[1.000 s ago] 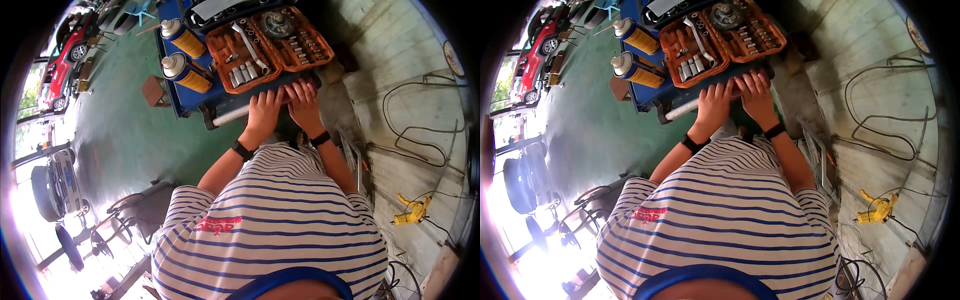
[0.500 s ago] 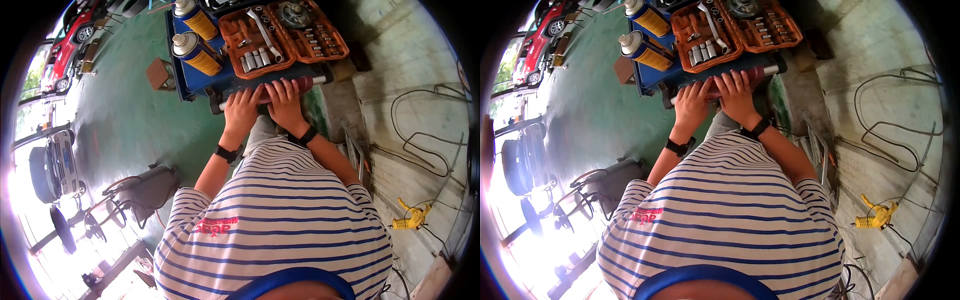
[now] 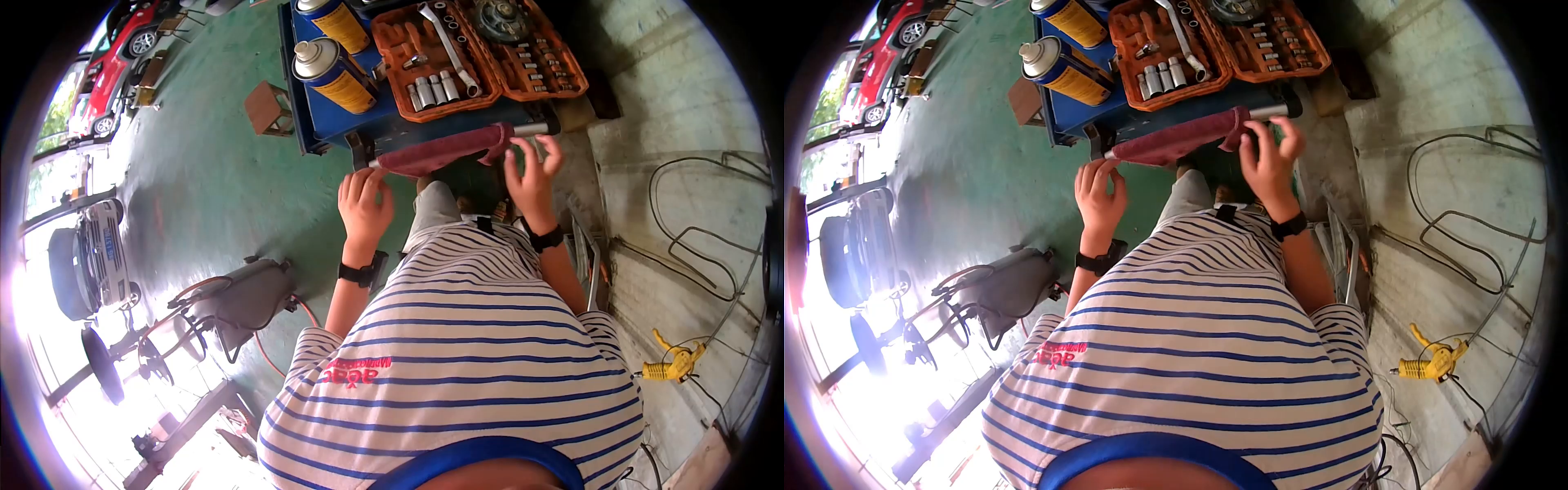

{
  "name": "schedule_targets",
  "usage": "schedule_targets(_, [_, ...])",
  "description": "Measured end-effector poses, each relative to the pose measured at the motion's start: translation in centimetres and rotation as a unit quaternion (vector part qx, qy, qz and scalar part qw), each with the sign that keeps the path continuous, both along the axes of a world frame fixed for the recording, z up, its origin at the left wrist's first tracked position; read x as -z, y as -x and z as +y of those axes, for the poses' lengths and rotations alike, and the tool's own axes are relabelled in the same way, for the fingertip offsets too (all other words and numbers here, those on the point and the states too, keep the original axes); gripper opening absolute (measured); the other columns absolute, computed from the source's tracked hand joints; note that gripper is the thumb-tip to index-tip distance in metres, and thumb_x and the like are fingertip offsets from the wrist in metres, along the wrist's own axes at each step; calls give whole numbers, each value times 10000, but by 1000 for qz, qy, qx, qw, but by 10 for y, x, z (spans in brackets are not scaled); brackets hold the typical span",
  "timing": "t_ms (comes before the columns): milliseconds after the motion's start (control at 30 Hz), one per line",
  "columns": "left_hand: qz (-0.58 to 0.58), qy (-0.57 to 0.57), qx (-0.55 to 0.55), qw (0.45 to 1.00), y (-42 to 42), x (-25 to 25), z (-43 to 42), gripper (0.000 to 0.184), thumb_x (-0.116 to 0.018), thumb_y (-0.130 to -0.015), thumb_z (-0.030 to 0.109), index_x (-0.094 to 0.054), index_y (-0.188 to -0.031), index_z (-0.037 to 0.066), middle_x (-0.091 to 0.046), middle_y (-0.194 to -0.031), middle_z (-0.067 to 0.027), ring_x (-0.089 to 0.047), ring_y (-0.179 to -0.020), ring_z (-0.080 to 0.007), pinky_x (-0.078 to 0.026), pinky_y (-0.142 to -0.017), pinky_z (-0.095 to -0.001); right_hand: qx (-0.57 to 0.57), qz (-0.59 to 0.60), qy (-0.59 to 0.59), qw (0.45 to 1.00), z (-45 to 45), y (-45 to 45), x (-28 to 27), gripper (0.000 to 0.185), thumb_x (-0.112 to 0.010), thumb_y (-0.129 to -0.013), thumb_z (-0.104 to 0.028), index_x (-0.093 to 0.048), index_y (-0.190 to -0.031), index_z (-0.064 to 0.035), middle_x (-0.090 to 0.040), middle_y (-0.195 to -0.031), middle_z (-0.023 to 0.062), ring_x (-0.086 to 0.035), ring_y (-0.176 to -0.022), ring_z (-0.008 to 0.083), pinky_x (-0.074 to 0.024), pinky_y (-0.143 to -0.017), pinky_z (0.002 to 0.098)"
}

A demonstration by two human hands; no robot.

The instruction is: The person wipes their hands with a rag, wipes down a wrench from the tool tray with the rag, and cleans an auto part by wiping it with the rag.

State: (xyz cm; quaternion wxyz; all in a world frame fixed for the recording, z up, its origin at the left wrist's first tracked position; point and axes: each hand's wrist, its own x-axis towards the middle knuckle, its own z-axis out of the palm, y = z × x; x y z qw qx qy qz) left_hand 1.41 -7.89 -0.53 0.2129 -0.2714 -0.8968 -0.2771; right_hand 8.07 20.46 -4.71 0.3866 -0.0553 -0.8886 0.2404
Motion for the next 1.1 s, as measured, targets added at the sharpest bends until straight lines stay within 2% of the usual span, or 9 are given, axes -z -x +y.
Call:
schedule_targets(167, [-82,-13,-10,997,-8,27,-8,190,-629,-771,-4,-656,-949,58,-648,-941,-77,-636,-773,-262,-510,-661,-352,14,-3,52,999,8,3,-8,223,-760,-819,-221,-646,-970,-104,-441,-1149,148,-452,-1076,311,-399,-904,411])
schedule_targets(233, [-119,-18,-25,992,-10,32,-7,177,-630,-780,18,-657,-947,69,-650,-932,-68,-645,-761,-262,-515,-637,-340,13,-7,16,1000,5,8,-17,248,-780,-799,-243,-637,-949,-106,-455,-1144,137,-467,-1059,316,-401,-906,420])
schedule_targets(300, [-106,-43,-21,993,-7,32,-3,115,-645,-865,67,-679,-965,22,-664,-896,-104,-657,-642,-186,-503,-550,-296,13,-25,-56,998,2,14,-23,240,-786,-781,-228,-622,-909,-110,-477,-1144,115,-481,-1047,321,-407,-903,432])
schedule_targets(433, [-189,-94,-55,976,-6,22,9,134,-672,-879,152,-696,-920,27,-667,-810,-116,-660,-635,-220,-504,-567,-321,16,-23,-27,999,-3,23,-21,226,-784,-759,-192,-599,-864,-114,-497,-1134,90,-488,-1048,323,-413,-896,440])
schedule_targets(500, [-226,6,-87,970,-3,20,11,205,-685,-880,234,-707,-893,31,-659,-736,-128,-662,-628,-247,-496,-565,-338,27,-15,-39,999,-2,23,-17,210,-766,-737,-150,-585,-839,-115,-502,-1136,79,-488,-1058,321,-418,-891,443])
schedule_targets(600, [-233,6,-88,968,-1,23,11,251,-686,-878,282,-711,-887,33,-656,-717,-146,-660,-626,-271,-486,-563,-350,23,-22,-62,998,3,22,-17,198,-754,-719,-127,-586,-822,-109,-508,-1150,68,-489,-1065,327,-412,-898,449])
schedule_targets(733, [-262,-43,-97,959,-1,24,13,240,-689,-878,258,-702,-877,18,-660,-710,-142,-671,-634,-250,-491,-572,-331,5,-24,-33,999,15,20,-18,166,-744,-712,-122,-599,-788,-97,-515,-1177,59,-484,-1068,326,-402,-911,449])
schedule_targets(900, [-287,-177,-75,938,-5,14,12,184,-676,-894,143,-669,-897,-41,-672,-770,-100,-701,-709,-155,-504,-597,-261,30,-27,117,992,37,11,-11,92,-721,-736,-119,-650,-776,-78,-516,-1233,48,-465,-1068,320,-388,-936,441])
schedule_targets(1100, [-314,-252,-37,915,3,2,9,165,-653,-916,122,-644,-995,-23,-645,-880,-43,-709,-742,-149,-486,-570,-218,58,-90,69,992,35,-8,-11,101,-732,-786,-167,-673,-797,-87,-526,-1204,49,-455,-1082,312,-368,-952,445])
